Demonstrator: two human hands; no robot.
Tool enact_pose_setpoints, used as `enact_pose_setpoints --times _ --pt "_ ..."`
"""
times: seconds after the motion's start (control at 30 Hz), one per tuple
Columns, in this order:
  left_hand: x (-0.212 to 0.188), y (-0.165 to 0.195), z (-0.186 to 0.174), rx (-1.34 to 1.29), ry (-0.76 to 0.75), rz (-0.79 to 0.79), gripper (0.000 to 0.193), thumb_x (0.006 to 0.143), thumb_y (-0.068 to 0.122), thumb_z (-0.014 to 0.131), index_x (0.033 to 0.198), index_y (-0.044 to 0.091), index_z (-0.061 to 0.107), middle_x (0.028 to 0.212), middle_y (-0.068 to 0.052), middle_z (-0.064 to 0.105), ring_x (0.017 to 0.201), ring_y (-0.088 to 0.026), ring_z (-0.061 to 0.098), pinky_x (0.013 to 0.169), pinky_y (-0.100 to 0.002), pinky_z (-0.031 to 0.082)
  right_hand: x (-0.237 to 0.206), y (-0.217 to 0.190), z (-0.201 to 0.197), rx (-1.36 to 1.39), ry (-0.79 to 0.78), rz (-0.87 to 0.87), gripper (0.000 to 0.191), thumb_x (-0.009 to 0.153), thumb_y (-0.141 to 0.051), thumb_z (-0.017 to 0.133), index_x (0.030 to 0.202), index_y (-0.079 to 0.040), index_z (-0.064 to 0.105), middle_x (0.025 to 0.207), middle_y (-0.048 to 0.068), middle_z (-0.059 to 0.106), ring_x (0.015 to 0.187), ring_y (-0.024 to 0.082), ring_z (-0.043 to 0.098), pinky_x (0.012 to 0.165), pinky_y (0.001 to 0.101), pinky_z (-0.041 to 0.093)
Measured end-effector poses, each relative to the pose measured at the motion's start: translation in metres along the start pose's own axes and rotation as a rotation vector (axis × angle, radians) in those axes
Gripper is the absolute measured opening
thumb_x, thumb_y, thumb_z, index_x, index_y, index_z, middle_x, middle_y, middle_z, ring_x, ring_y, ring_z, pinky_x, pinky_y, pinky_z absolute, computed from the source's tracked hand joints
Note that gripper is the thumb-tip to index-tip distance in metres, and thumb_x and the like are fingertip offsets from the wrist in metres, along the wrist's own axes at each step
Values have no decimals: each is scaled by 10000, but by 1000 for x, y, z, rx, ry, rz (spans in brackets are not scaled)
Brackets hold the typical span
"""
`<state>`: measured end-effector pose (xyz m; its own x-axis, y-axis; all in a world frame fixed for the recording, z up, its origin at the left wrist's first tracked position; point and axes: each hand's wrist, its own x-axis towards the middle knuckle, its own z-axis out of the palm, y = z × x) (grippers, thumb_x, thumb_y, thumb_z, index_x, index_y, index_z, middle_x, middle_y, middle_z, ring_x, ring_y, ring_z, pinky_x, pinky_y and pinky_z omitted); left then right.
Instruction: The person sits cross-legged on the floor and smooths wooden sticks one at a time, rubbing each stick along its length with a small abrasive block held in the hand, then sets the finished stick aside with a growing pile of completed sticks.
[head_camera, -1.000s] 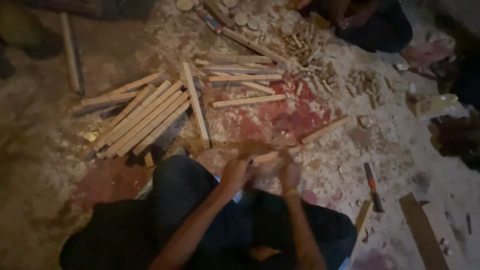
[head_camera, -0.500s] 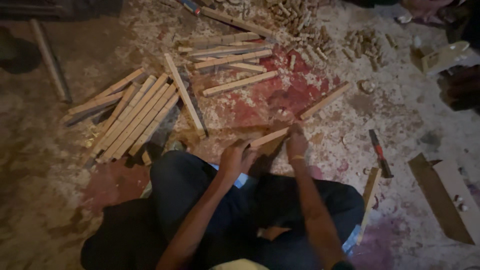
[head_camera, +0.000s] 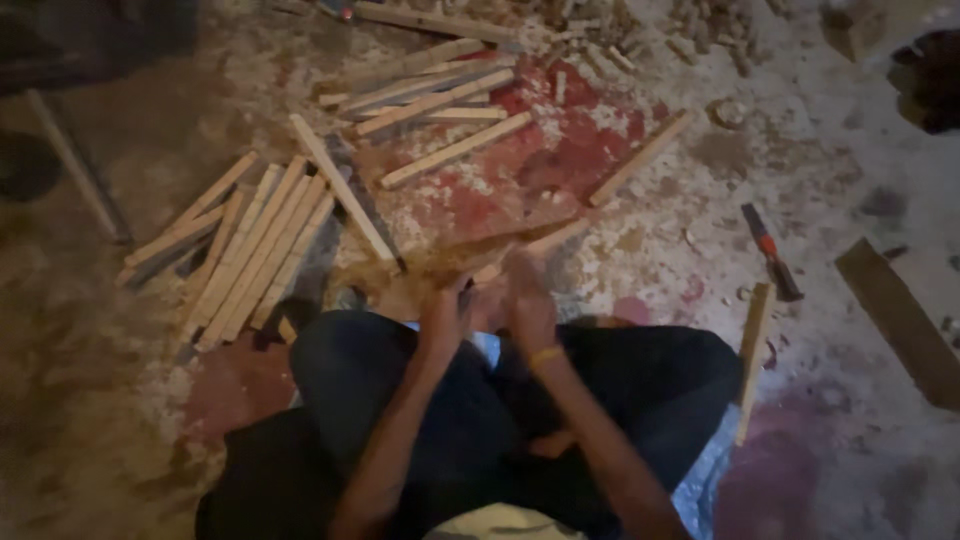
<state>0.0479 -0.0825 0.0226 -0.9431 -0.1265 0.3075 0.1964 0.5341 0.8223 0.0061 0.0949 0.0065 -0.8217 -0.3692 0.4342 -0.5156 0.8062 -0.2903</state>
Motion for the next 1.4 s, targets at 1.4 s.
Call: enact_pose_setpoints --times 1.4 --pt "0 11 28 137 -138 -128 254 978 193 651 1133 4 720 984 -231 723 899 -393 708 815 -444 547 -21 31 -51 131 12 371 272 846 -20 636 1102 -53 723 1264 132 753 996 346 706 879 445 568"
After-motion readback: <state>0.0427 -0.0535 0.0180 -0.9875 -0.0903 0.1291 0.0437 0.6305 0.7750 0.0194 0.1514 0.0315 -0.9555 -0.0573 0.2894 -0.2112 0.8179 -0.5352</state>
